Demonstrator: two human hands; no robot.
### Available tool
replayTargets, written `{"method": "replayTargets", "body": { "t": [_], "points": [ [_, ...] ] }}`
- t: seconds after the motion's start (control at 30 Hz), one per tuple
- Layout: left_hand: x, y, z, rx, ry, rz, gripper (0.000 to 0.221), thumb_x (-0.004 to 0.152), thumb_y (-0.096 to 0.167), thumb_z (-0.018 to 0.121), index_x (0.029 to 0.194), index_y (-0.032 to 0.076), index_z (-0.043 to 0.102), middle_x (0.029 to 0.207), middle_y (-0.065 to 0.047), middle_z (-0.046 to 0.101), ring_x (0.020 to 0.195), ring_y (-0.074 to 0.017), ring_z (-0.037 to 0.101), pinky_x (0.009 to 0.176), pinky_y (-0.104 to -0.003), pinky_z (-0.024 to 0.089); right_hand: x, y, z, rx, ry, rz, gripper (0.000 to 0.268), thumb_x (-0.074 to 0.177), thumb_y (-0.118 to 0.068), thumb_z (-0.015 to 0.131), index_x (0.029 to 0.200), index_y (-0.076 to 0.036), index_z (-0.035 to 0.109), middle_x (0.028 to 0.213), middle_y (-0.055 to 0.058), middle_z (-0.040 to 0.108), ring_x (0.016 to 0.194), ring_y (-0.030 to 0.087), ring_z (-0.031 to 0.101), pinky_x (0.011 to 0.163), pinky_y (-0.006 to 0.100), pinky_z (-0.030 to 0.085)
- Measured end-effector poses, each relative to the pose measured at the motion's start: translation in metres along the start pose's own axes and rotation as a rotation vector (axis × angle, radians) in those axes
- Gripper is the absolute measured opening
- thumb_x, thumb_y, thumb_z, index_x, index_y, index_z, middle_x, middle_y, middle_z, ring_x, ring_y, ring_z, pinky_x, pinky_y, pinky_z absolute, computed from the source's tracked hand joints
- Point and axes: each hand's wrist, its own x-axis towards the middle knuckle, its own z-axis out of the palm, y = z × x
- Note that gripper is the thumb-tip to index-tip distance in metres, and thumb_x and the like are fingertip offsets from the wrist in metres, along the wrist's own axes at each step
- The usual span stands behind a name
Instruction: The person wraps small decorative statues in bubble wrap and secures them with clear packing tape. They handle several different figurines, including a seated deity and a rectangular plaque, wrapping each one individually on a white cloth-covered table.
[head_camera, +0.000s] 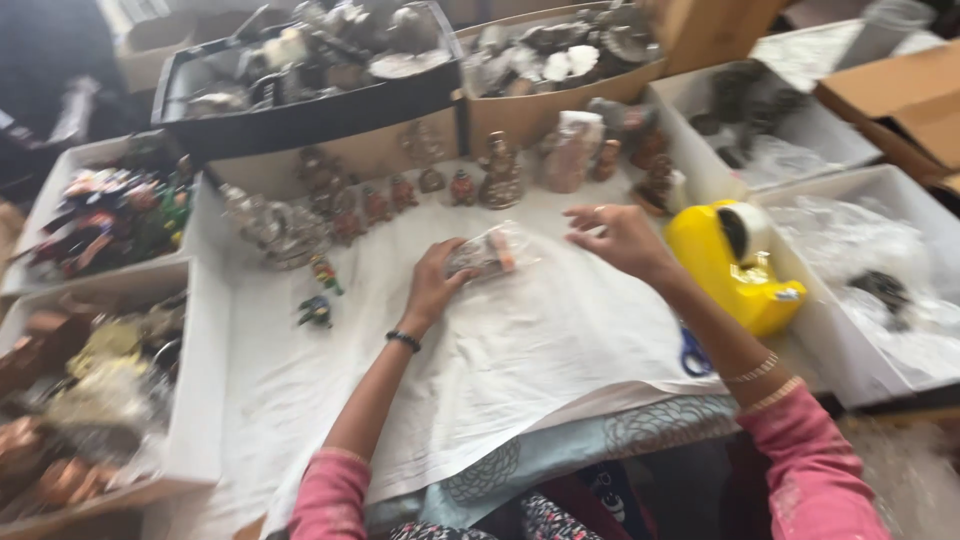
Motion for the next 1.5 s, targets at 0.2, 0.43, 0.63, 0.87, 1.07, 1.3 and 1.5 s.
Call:
{"method": "replayTargets", "body": {
  "t": [0.2,0.43,0.63,0.87,1.07,1.3,1.5],
  "points": [
    [-0.005,0.011,0.005,-0.006,0.058,0.022,0.056,0.078,0.018,0.084,0.127,0.003,0.063,0.12,-0.016,0.066,0.111,-0.0342,0.064,0.096,-0.042,0.05,-0.125,0.006,-0.115,-0.477,0.451,0.093,0.021,0.094,-0.023,0.078,0.109,-0.008,0.08,0.107,0.013,0.076,0.092,0.03,0.074,0.083,0.039,0.058],
    [-0.005,0.024,0.0,0.012,0.038,0.006,0.043,0.08,0.02,0.085,0.118,0.007,0.07,0.116,-0.012,0.069,0.11,-0.031,0.065,0.094,-0.041,0.052,-0.176,0.094,-0.147,-0.678,0.286,0.595,0.036,0.095,-0.041,0.072,0.102,-0.007,0.082,0.113,0.017,0.068,0.097,0.037,0.069,0.091,0.046,0.053],
    [-0.007,0.028,0.0,0.061,0.036,-0.034,0.043,0.081,0.023,0.084,0.119,0.009,0.071,0.118,-0.013,0.067,0.11,-0.03,0.065,0.093,-0.04,0.053,-0.169,0.089,-0.144,-0.545,0.188,0.544,0.038,0.088,-0.042,0.076,0.1,-0.007,0.084,0.118,0.019,0.06,0.103,0.034,0.063,0.094,0.043,0.049],
    [-0.008,0.028,-0.001,0.066,0.023,-0.078,0.043,0.081,0.023,0.085,0.12,0.01,0.071,0.118,-0.013,0.067,0.108,-0.03,0.066,0.091,-0.041,0.053,-0.166,0.05,-0.148,-0.353,0.307,0.681,0.026,0.086,-0.03,0.083,0.097,-0.007,0.081,0.103,0.011,0.074,0.088,0.023,0.071,0.084,0.037,0.055],
    [-0.009,0.024,0.001,0.066,0.044,-0.037,0.042,0.082,0.022,0.085,0.12,0.009,0.071,0.119,-0.013,0.067,0.108,-0.0305,0.066,0.092,-0.041,0.053,-0.189,0.062,-0.141,0.305,0.408,0.86,0.025,0.092,-0.02,0.076,0.107,0.0,0.077,0.084,0.007,0.077,0.065,0.008,0.066,0.063,0.023,0.057],
    [-0.009,0.026,0.0,0.067,0.039,-0.051,0.043,0.083,0.022,0.084,0.121,0.009,0.071,0.118,-0.014,0.067,0.106,-0.0304,0.067,0.09,-0.041,0.054,-0.196,0.032,-0.13,0.238,0.505,0.825,0.049,0.089,-0.02,0.08,0.133,-0.005,0.063,0.078,0.004,0.076,0.054,0.004,0.051,0.051,0.018,0.042],
    [-0.01,0.028,-0.001,0.063,0.023,-0.073,0.042,0.083,0.024,0.084,0.121,0.01,0.071,0.119,-0.013,0.067,0.106,-0.0292,0.067,0.091,-0.04,0.054,-0.206,0.051,-0.116,0.277,0.603,0.807,0.04,0.089,-0.017,0.081,0.119,-0.003,0.06,0.077,0.006,0.075,0.049,0.003,0.049,0.045,0.018,0.037]
  ]
}}
